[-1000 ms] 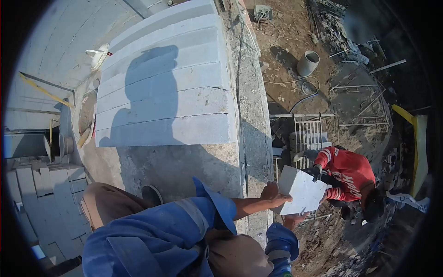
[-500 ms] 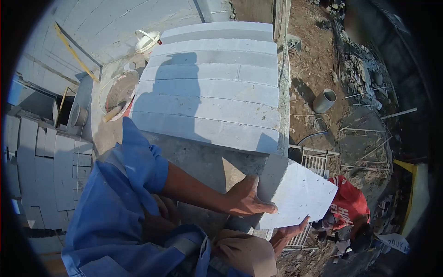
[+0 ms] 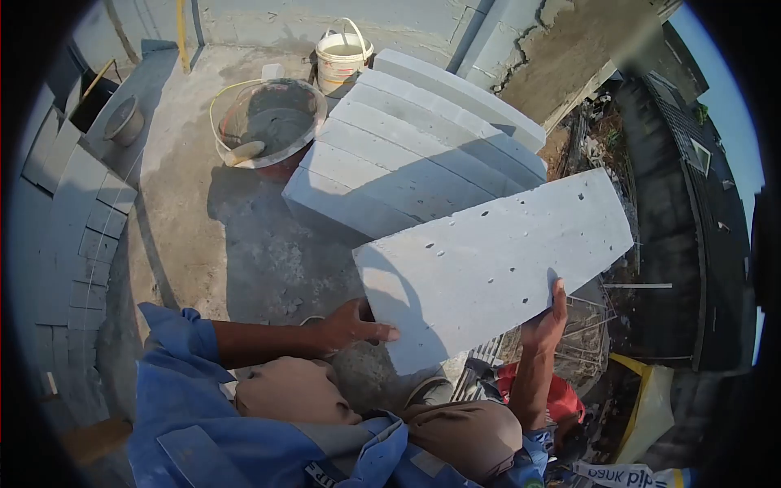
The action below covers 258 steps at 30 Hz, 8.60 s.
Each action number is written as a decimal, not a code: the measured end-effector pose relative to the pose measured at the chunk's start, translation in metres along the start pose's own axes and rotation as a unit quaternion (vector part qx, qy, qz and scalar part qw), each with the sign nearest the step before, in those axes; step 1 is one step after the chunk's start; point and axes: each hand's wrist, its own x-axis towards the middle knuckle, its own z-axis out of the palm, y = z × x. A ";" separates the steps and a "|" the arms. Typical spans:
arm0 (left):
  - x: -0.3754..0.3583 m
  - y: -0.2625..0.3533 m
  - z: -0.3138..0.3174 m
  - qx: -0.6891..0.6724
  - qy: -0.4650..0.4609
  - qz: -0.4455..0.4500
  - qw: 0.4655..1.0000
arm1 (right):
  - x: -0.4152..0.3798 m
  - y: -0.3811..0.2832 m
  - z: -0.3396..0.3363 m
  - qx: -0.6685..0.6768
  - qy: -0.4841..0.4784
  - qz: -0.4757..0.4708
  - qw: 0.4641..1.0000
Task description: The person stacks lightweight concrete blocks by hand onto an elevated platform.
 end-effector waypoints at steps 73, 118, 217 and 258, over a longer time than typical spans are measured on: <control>0.074 0.017 -0.164 0.315 0.597 0.361 0.644 | 0.145 0.066 0.342 -0.533 -0.247 -0.021 0.809; 0.013 0.102 -0.209 0.711 0.213 0.417 0.525 | 0.199 0.159 0.282 -0.364 -0.077 -0.028 0.928; 0.194 -0.088 0.216 0.438 -0.268 -0.335 0.790 | -0.203 0.166 -0.458 0.350 0.507 -0.020 0.787; 0.065 0.075 -0.009 -0.193 -0.061 -0.145 0.969 | 0.244 0.013 0.126 -0.123 -0.153 0.125 0.972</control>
